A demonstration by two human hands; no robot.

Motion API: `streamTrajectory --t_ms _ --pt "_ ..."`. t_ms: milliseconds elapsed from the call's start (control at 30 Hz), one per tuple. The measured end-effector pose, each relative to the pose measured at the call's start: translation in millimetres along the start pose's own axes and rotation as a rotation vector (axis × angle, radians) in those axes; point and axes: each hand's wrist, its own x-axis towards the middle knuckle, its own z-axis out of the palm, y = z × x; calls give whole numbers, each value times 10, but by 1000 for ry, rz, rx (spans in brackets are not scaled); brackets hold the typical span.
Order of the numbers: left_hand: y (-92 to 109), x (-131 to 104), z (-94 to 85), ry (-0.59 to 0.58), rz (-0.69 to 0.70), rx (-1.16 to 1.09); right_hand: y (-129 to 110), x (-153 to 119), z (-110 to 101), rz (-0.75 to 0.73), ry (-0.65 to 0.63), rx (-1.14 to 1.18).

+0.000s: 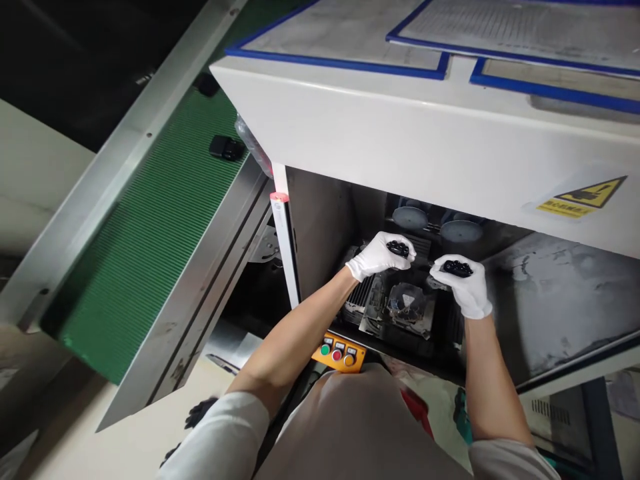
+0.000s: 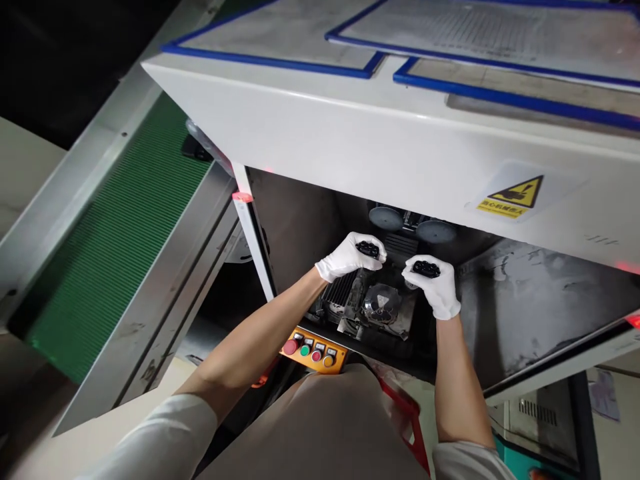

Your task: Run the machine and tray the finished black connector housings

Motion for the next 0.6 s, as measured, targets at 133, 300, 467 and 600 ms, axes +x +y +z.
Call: streamTrajectory --t_ms 133,300,467,600 --pt "32 -14 -14 -9 5 74 12 22 -31 -22 -1 8" --pt "253 12 -1 29 74 -87 5 40 -82 -6 -56 -48" --pt "507 -271 66 23 5 -483 -46 32 15 -108 64 23" --pt "423 -1087 30 138 -304 -918 -145 31 44 -90 41 -12"
